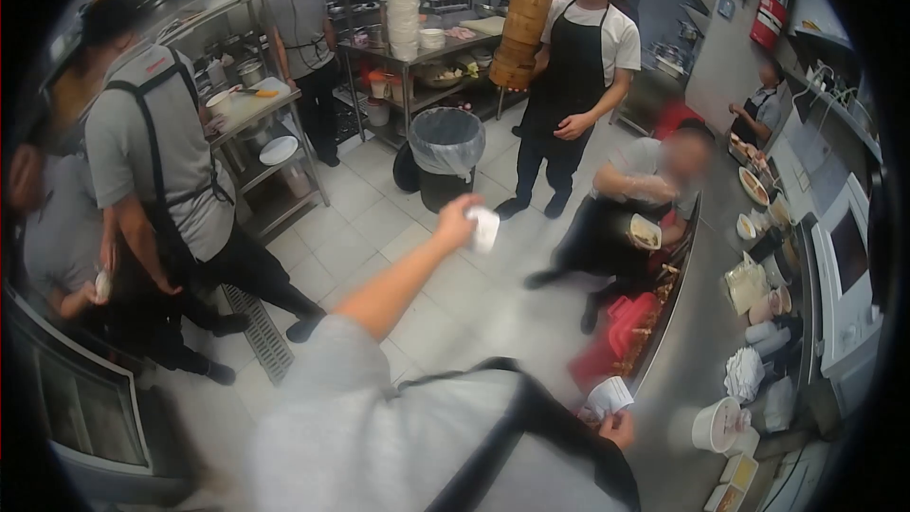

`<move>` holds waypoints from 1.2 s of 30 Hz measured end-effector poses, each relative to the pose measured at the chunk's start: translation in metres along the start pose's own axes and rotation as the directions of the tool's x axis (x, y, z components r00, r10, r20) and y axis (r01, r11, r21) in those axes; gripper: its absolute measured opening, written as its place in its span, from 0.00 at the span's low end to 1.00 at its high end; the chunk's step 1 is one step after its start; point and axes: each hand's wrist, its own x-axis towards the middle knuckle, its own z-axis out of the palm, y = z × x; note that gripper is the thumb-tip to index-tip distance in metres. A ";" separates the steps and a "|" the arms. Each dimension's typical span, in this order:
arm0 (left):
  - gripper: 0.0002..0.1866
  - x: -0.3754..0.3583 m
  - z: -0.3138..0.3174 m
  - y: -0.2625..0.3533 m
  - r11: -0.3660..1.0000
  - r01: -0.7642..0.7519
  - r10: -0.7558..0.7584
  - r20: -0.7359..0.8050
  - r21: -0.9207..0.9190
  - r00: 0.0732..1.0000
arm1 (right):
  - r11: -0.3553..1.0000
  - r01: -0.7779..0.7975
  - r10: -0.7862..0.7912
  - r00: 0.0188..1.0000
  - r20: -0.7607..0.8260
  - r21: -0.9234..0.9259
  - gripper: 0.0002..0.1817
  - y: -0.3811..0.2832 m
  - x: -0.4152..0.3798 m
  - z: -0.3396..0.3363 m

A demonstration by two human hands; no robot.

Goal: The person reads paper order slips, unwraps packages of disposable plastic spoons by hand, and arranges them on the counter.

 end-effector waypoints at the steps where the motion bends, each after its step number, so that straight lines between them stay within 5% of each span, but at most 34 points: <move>1: 0.29 0.012 -0.014 0.026 1.000 -0.002 0.002 -0.083 0.003 0.997 | 0.999 0.023 -0.024 0.999 -0.022 -0.034 0.08 -0.001 0.007 -0.001; 5: 0.45 0.074 -0.076 0.098 0.959 -0.211 0.140 -0.333 -0.188 0.932 | 0.993 -0.117 0.118 0.992 -0.053 0.032 0.08 0.003 0.019 0.001; 10: 0.52 0.096 -0.129 0.167 0.886 -0.228 0.039 -0.424 -0.405 0.905 | 0.997 -0.074 0.074 0.997 -0.033 -0.015 0.08 0.002 0.017 -0.002; 13: 0.49 0.098 -0.141 0.178 0.916 -0.119 -0.055 -0.412 -0.383 0.910 | 0.997 -0.076 0.076 0.997 -0.028 -0.019 0.08 0.004 0.017 -0.002; 16: 0.45 0.114 -0.142 0.157 0.950 0.005 -0.041 -0.111 -0.311 0.993 | 0.998 -0.066 0.065 0.997 -0.051 -0.023 0.09 0.007 0.018 -0.001; 17: 0.42 0.115 -0.130 0.151 0.939 -0.048 0.039 -0.034 -0.341 0.999 | 0.998 -0.053 0.052 0.997 -0.057 -0.019 0.09 0.007 0.019 0.000; 20: 0.43 0.099 -0.090 0.170 0.873 0.106 0.023 0.257 -0.476 0.966 | 0.999 -0.050 0.050 0.996 -0.072 -0.001 0.09 0.007 0.015 -0.001; 26: 0.43 0.100 0.022 0.194 0.916 0.076 0.087 0.378 -0.395 0.922 | 0.997 -0.077 0.077 0.996 -0.054 0.001 0.07 0.022 0.014 0.005; 34: 0.43 0.139 0.061 0.196 0.957 0.010 0.063 0.242 -0.290 0.968 | 0.987 -0.102 0.113 0.990 -0.082 0.126 0.07 0.000 0.020 -0.001; 36: 0.45 0.145 0.058 0.196 0.921 0.122 -0.024 0.260 -0.370 0.965 | 0.984 -0.106 0.117 0.990 -0.073 0.145 0.06 0.002 0.018 -0.001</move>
